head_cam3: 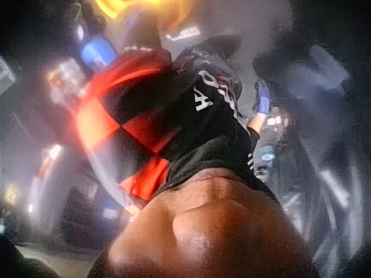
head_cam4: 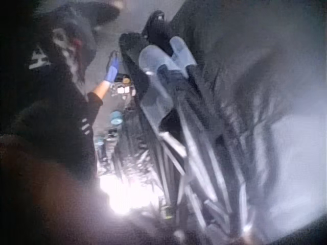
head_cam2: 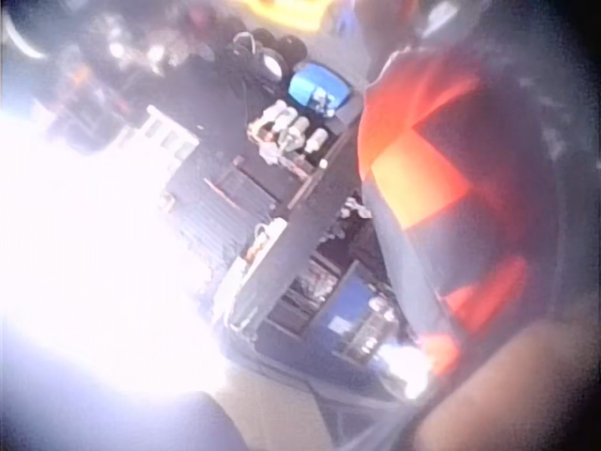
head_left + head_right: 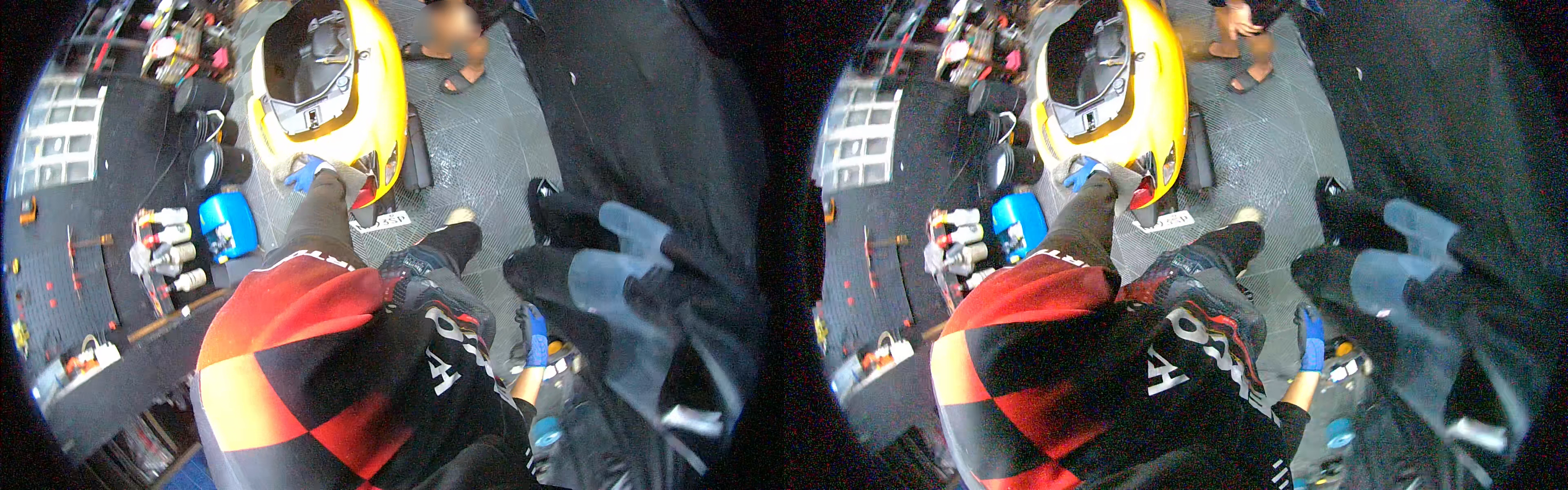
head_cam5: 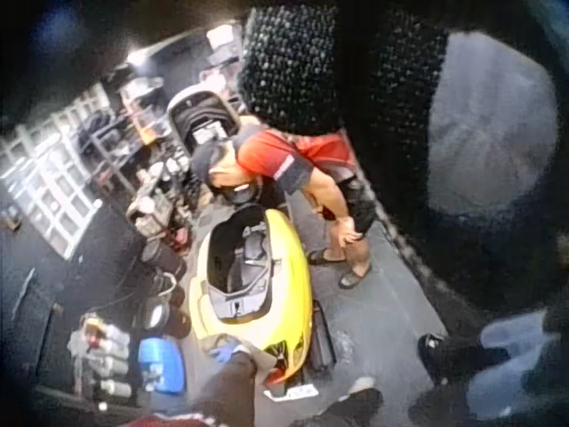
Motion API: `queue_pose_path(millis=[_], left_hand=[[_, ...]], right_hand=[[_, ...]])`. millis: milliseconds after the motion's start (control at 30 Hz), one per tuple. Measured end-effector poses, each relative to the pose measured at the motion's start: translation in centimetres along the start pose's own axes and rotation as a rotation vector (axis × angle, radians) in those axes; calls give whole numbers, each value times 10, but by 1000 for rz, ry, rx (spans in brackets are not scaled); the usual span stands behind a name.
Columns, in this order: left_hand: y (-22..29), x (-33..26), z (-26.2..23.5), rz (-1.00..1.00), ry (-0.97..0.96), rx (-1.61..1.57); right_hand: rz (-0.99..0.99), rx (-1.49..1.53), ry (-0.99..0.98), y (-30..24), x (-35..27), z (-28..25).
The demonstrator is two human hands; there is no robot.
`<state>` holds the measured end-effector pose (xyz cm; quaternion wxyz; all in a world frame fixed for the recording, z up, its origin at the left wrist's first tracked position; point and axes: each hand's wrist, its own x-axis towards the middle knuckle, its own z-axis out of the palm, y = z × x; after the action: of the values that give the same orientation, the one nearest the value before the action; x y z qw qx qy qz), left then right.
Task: The person installs a yellow scooter seat onto the scooter frame, then walks to a counter to handle paper currency and a card. The person returns to the scooter, wipes the seat with a cloth, and continues adjusting the seat while another person assists.
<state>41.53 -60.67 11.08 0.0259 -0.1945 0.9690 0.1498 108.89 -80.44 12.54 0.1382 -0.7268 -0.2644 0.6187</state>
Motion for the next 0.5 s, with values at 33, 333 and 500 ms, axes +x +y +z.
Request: queue_pose_path(millis=[33, 333, 500], left_hand=[[-2, -6, 2, -24, -5, 0], [-7, -67, 17, -258, -120, 42], [19, -112, 26, -321, -216, 116]], right_hand=[[-39, -1, -56, -18, 20, -12], [-171, -212, -505, -268, 203, 5], [-227, -357, -503, -423, 260, 49]])
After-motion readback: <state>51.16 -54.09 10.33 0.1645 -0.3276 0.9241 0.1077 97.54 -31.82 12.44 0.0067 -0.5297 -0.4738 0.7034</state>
